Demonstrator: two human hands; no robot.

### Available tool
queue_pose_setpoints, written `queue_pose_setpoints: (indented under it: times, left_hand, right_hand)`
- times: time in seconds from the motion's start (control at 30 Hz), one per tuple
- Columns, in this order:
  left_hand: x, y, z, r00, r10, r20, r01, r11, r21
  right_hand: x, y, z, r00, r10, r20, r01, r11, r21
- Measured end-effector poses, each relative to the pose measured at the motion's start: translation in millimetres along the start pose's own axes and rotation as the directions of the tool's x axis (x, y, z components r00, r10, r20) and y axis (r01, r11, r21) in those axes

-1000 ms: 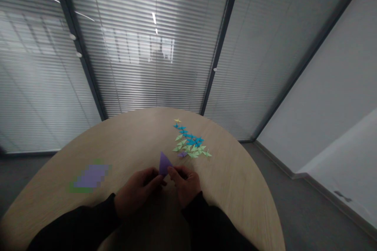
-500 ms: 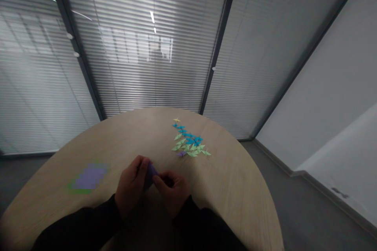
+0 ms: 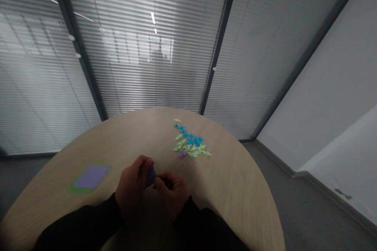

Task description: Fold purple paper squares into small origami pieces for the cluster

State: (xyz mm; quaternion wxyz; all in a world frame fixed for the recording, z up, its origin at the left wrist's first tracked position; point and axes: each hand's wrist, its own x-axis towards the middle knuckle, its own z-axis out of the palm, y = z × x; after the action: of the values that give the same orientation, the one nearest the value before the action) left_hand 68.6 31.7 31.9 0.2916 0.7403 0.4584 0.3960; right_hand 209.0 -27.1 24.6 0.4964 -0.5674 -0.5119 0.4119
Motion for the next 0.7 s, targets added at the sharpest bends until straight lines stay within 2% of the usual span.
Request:
queue_pose_setpoints:
  times: [0.13, 0.33, 0.47, 0.6, 0.7]
  left_hand:
    - [3.5, 0.1, -1.3, 0.998, -0.021, 0.065, 0.019, 1.000, 0.019]
    - [3.2, 0.8, -0.9, 0.999, -0.028, 0.035, 0.029, 0.999, -0.038]
    - [-0.2, -0.6, 0.8, 1.000, -0.002, -0.001, 0.002, 0.990, -0.138]
    - [-4.5, 3.1, 2.6, 0.990, 0.072, 0.122, -0.044, 0.975, -0.216]
    - [-4.8, 5.8, 2.9, 0.980, 0.004, 0.201, 0.065, 0.939, -0.338]
  right_hand:
    - [1.0, -0.6, -2.7, 1.000, 0.025, 0.003, -0.025, 0.998, 0.053]
    - [4.0, 5.7, -3.7, 0.999, 0.042, -0.020, -0.040, 0.997, 0.070]
    - [6.2, 7.9, -8.2, 0.994, 0.023, -0.108, -0.021, 1.000, 0.019]
    - [5.9, 7.2, -11.9, 0.978, -0.036, -0.207, 0.021, 0.997, -0.071]
    - [3.9, 6.8, -12.0, 0.973, -0.094, -0.210, 0.068, 0.989, -0.129]
